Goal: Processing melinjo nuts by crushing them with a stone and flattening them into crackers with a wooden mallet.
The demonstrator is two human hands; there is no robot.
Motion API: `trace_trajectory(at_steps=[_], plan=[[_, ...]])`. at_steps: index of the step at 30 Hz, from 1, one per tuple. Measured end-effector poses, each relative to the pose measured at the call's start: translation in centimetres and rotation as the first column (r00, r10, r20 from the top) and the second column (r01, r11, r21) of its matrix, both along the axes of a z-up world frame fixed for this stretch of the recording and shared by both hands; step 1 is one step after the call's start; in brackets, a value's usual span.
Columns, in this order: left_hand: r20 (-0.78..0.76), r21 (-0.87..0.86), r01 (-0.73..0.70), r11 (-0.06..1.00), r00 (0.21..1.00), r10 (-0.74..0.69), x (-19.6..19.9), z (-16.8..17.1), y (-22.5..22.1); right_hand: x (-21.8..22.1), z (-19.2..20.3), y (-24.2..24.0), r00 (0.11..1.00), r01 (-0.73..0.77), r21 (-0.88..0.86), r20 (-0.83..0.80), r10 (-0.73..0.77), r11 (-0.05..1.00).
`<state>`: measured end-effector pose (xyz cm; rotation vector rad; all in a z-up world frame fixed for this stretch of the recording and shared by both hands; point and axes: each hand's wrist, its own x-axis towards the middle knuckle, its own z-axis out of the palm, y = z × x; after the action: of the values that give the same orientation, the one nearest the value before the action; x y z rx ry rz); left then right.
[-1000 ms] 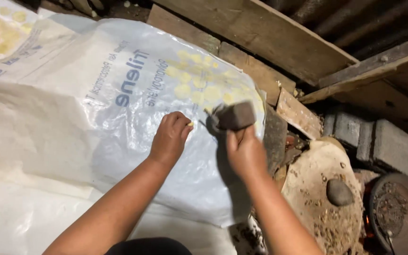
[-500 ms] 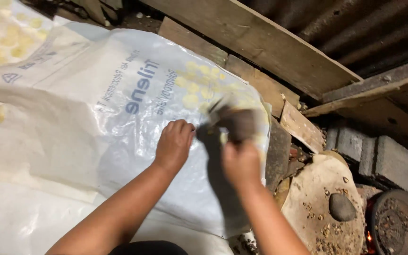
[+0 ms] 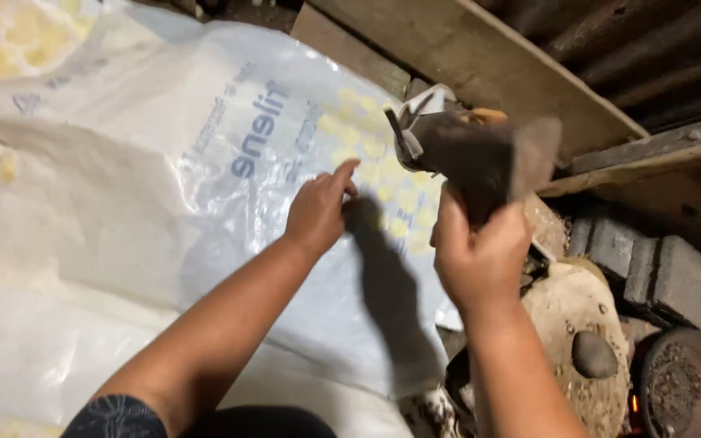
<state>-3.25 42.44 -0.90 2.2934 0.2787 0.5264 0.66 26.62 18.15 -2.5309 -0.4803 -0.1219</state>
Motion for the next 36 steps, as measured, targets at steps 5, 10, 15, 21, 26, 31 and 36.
trace_trajectory(at_steps=[5, 10, 15, 21, 26, 31, 36], plan=[[0.100, 0.269, -0.218, 0.938, 0.975, 0.198, -3.0, -1.1, 0.2, 1.5, -9.4, 1.1, 0.981, -0.191, 0.054, 0.041, 0.189, 0.980], [0.120, 0.117, -0.156, 0.981, 0.983, 0.142, -4.9, -0.4, 1.2, 2.2, -9.0, 2.6, 0.914, -0.223, -0.363, -0.401, 0.064, 0.905], [0.119, 0.119, -0.132, 0.984, 0.986, 0.118, -4.8, 0.0, 1.7, 3.9, -4.2, 2.8, 0.928, -0.178, -0.277, -0.368, 0.067, 0.944], [0.153, 0.089, -0.140, 0.986, 0.980, 0.125, -5.3, -0.2, 2.1, 1.9, -8.4, 2.1, 0.946, -0.171, -0.308, -0.318, 0.068, 0.936], [0.169, 0.073, -0.148, 0.986, 0.976, 0.134, -5.5, -0.3, 1.8, 4.4, -4.9, 3.2, 0.905, -0.253, -0.387, -0.418, 0.076, 0.887], [0.136, 0.066, -0.151, 0.986, 0.981, 0.141, -5.7, 0.7, 2.0, 1.6, -6.2, 3.0, 0.955, -0.121, -0.314, -0.296, 0.024, 0.942], [0.113, 0.117, -0.133, 0.984, 0.986, 0.119, -2.9, -0.9, 3.0, 3.3, -8.4, 2.8, 0.902, -0.197, -0.297, -0.428, 0.054, 0.934]])
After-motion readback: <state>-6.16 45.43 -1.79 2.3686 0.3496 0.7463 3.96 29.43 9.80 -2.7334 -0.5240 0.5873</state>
